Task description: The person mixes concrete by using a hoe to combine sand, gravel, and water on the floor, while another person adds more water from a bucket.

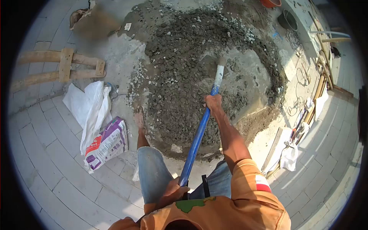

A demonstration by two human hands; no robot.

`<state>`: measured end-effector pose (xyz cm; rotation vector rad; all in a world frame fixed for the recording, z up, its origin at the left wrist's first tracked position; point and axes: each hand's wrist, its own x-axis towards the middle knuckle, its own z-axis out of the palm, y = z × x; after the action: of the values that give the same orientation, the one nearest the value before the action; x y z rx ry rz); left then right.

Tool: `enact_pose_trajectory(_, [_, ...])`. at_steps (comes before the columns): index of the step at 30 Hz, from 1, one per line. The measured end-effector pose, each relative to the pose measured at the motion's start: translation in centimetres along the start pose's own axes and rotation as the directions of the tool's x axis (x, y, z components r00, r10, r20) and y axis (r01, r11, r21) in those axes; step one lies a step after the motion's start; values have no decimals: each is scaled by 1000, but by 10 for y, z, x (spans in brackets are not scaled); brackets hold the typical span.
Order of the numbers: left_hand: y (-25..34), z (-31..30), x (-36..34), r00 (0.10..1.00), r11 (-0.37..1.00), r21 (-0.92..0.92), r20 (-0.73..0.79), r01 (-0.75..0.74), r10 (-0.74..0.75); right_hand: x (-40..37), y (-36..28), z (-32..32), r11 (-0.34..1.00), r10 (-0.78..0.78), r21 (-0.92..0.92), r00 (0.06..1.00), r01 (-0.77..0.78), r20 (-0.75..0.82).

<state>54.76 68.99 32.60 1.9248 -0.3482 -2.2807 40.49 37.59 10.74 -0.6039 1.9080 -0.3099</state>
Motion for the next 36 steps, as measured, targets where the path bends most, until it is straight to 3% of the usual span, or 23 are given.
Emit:
enact_pose_trajectory(1, [-25,1,-18,999,997,51,4,-51,50,-20,23,-14,997,2,76,1000,-3,16])
enact_pose_trajectory(3, [-63,6,-41,961,968,148,-218,204,-169,-52,77,-48,964,-18,263,985,-28,172])
enact_pose_trajectory(7, [-43,-34,-103,991,916,392,-132,79,-29,-126,121,-77,806,199,554,977,-209,79])
enact_pose_trajectory(10, [-33,-47,-132,999,808,588,3,-42,50,-174,73,-98,840,120,534,993,-94,-15])
enact_pose_trajectory(12, [-21,-39,-102,1000,847,532,11,-10,4,-156,46,-115,854,109,514,994,-79,-29])
enact_pose_trajectory(13, [-12,-35,-76,999,880,474,19,23,-36,-140,26,-125,852,89,522,990,-19,-109])
enact_pose_trajectory(14, [-9,-28,-39,991,825,551,44,-130,126,-119,7,-137,853,70,521,979,41,-191])
enact_pose_trajectory(15, [-2,-17,-2,956,741,614,84,-272,281,-91,-7,-152,824,-4,557,985,100,-170])
enact_pose_trajectory(16, [25,-4,28,931,738,588,75,-330,357,-59,-20,-165,841,-102,511,979,178,-174])
enact_pose_trajectory(17, [60,10,56,964,779,576,60,-246,261,-19,-32,-173,849,-125,489,975,200,-182])
enact_pose_trajectory(19, [70,36,135,911,817,416,82,-399,403,37,-70,-183,856,-257,408,947,316,-194])
enact_pose_trajectory(21, [100,61,181,891,842,295,95,-452,445,93,-92,-177,899,-331,209,909,386,-254])
enact_pose_trajectory(22, [98,69,193,891,840,302,95,-451,444,118,-85,-167,897,-328,216,909,385,-256])
enact_pose_trajectory(24, [85,81,202,969,983,-5,163,-185,184,162,-56,-138,900,-435,-152,872,409,-223])
enact_pose_trajectory(26, [44,72,176,966,985,-136,222,-107,135,167,-17,-94,933,-336,-221,907,284,-255])
enact_pose_trajectory(27, [32,70,145,975,987,-149,204,-63,93,159,4,-80,808,-430,-497,893,316,-131])
enact_pose_trajectory(28, [34,63,120,979,987,-149,182,-62,89,143,26,-68,743,-556,-485,829,461,-64])
enact_pose_trajectory(29, [29,52,94,980,989,-114,167,-92,110,93,7,-58,891,-365,-354,912,284,-188])
enact_pose_trajectory(30, [23,39,70,982,991,-57,141,-122,129,83,21,-49,928,-218,-339,963,154,-158])
enact_pose_trajectory(32, [6,4,24,995,965,259,101,-33,7,20,37,-50,1000,-26,9,996,27,-80])
enact_pose_trajectory(34, [-31,-28,-27,972,993,-98,217,-66,86,-26,81,-54,971,-22,236,999,31,-39])
enact_pose_trajectory(35, [-66,-45,-26,978,954,240,149,-177,144,-62,83,-60,926,9,378,999,9,-47])
enact_pose_trajectory(36, [-38,-53,-58,987,976,200,153,-87,57,-90,89,-67,840,91,539,996,-71,-10])
